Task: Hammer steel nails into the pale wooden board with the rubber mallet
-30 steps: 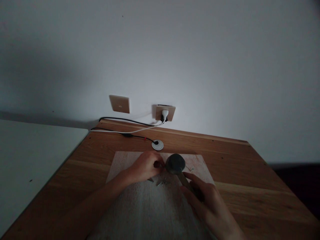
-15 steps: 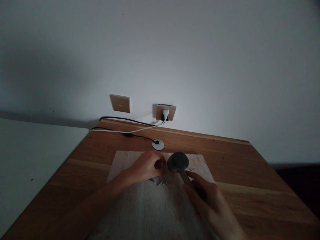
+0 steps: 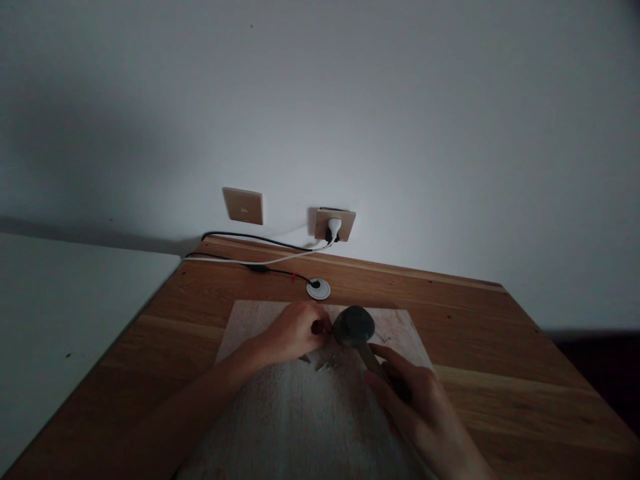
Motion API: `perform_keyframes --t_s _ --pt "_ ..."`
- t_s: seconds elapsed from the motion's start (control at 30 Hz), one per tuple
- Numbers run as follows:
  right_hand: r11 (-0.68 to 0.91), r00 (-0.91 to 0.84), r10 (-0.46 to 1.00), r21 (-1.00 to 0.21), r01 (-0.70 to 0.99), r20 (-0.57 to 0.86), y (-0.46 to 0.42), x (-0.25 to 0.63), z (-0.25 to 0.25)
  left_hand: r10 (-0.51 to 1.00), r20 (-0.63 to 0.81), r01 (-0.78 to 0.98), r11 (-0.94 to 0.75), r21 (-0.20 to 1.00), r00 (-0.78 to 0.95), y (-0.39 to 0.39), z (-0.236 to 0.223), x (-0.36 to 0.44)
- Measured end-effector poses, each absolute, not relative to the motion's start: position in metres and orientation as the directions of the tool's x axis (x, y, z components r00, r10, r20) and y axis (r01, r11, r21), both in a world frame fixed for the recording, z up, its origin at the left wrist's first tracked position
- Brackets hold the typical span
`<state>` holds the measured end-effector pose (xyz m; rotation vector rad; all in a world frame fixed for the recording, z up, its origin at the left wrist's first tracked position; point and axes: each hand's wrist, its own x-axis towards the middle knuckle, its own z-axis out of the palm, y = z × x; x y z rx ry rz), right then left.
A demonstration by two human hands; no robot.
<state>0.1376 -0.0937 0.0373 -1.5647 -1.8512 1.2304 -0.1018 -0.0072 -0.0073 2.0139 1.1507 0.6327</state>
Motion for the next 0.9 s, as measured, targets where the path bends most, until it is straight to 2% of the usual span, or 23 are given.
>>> perform_keyframes --t_s 0.5,0.9 --pt "-0.027 -0.262 0.942 -0.824 0.566 -0.21 -0.0929 0.1377 0.0368 0.89 0.056 0.543 -0.325 0.774 0.453 -0.0072 -0.006 -0.1018" --pt "-0.035 -0.281 0.932 -0.832 0.554 -0.227 -0.0923 0.1399 0.0352 0.887 0.045 0.489 -0.295 0.821 0.46 -0.0068 -0.0066 -0.1007"
